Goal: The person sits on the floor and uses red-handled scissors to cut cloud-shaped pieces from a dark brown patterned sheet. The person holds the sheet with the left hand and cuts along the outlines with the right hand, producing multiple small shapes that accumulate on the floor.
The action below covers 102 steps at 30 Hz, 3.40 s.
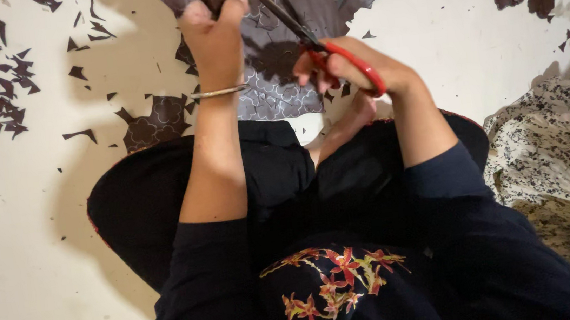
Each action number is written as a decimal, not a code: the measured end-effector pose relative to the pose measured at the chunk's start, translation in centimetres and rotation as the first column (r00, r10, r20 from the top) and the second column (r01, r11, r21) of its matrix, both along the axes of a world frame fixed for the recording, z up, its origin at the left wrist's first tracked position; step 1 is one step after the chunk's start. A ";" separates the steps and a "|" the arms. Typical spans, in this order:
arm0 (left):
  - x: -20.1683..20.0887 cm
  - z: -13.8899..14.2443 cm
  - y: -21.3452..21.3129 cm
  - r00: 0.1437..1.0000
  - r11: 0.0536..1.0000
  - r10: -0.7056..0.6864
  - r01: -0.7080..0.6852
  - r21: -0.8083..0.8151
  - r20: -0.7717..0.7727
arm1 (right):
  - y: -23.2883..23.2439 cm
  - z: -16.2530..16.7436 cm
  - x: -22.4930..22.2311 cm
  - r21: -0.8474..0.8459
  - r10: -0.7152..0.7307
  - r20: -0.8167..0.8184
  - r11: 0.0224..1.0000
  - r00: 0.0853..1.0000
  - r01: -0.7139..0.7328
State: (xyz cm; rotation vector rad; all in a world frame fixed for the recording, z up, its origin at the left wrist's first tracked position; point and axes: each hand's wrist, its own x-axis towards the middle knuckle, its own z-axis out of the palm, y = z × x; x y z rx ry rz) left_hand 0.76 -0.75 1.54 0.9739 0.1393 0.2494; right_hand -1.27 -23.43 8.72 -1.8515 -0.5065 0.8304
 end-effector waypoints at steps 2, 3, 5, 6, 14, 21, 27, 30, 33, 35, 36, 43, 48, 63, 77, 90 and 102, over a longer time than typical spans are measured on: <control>0.1 -0.3 0.1 0.996 0.998 0.070 -0.070 0.001 0.060 | -1.1 0.9 0.7 -0.018 0.035 0.010 0.999 0.999 -0.035; 0.2 -0.4 0.3 0.990 0.994 0.105 -0.105 0.001 0.090 | -1.8 1.5 0.8 0.012 0.042 -0.017 0.999 0.999 -0.042; 0.5 -0.1 0.5 0.981 0.981 0.191 -0.192 0.021 0.047 | -2.9 2.4 1.1 0.074 0.058 -0.069 0.996 0.996 -0.053; 0.6 0.2 0.6 0.972 0.972 0.233 -0.234 0.032 0.026 | -2.9 2.4 1.0 0.109 0.010 -0.020 0.994 1.000 -0.008; 0.0 1.3 0.4 0.983 0.955 -0.172 0.152 0.255 0.058 | -0.5 1.0 0.5 0.252 -0.484 0.005 0.847 0.875 0.467; -0.6 0.9 -0.4 0.957 0.876 -0.268 0.193 0.442 0.113 | -0.1 1.1 -0.3 0.224 -0.535 0.034 0.827 0.844 0.516; -1.0 2.4 -0.6 0.826 0.806 -0.563 0.554 -0.208 0.024 | 0.1 0.4 0.1 0.231 -0.589 0.060 0.794 0.806 0.563; -1.5 2.8 -1.2 0.830 0.628 -0.537 0.511 -0.586 0.149 | 0.1 0.4 0.3 0.321 -0.596 0.028 0.765 0.802 0.558; -1.8 2.8 -2.5 0.801 0.507 -0.531 0.561 -0.654 0.276 | 0.3 0.3 0.2 0.425 -0.658 0.023 0.688 0.753 0.588; -2.5 2.6 -3.5 0.781 0.443 -0.573 0.549 -0.708 0.248 | 0.2 0.1 0.2 0.429 -0.702 0.023 0.650 0.712 0.627; -2.7 2.5 -3.9 0.770 0.411 -0.593 0.540 -0.735 0.234 | 0.2 0.0 0.3 0.417 -0.710 0.046 0.653 0.702 0.633; -1.9 2.2 -4.7 0.884 0.797 -0.465 0.439 -0.415 0.045 | 0.0 -1.0 0.3 0.200 -0.649 0.250 0.761 0.719 0.617; -0.7 2.7 -3.0 0.978 0.948 -0.198 0.207 -0.242 0.062 | 0.2 -0.4 0.3 0.119 -0.506 0.153 0.862 0.849 0.492; -0.1 2.5 -1.1 0.968 0.987 -0.145 0.155 -0.035 0.206 | 1.1 1.0 -0.5 -0.068 -0.161 0.113 0.983 0.980 0.170; -0.8 2.2 -2.5 0.963 0.976 -0.199 0.177 0.129 0.181 | 1.2 1.9 -0.9 -0.062 -0.172 0.120 0.982 0.978 0.180; -0.9 2.6 -2.6 0.943 0.953 -0.261 0.286 -0.102 0.207 | 1.0 2.3 -0.8 -0.074 -0.175 0.118 0.980 0.978 0.184; -0.9 2.2 -2.7 0.948 0.939 -0.279 0.302 -0.162 0.151 | 0.6 1.4 -0.5 -0.114 -0.194 0.169 0.970 0.966 0.214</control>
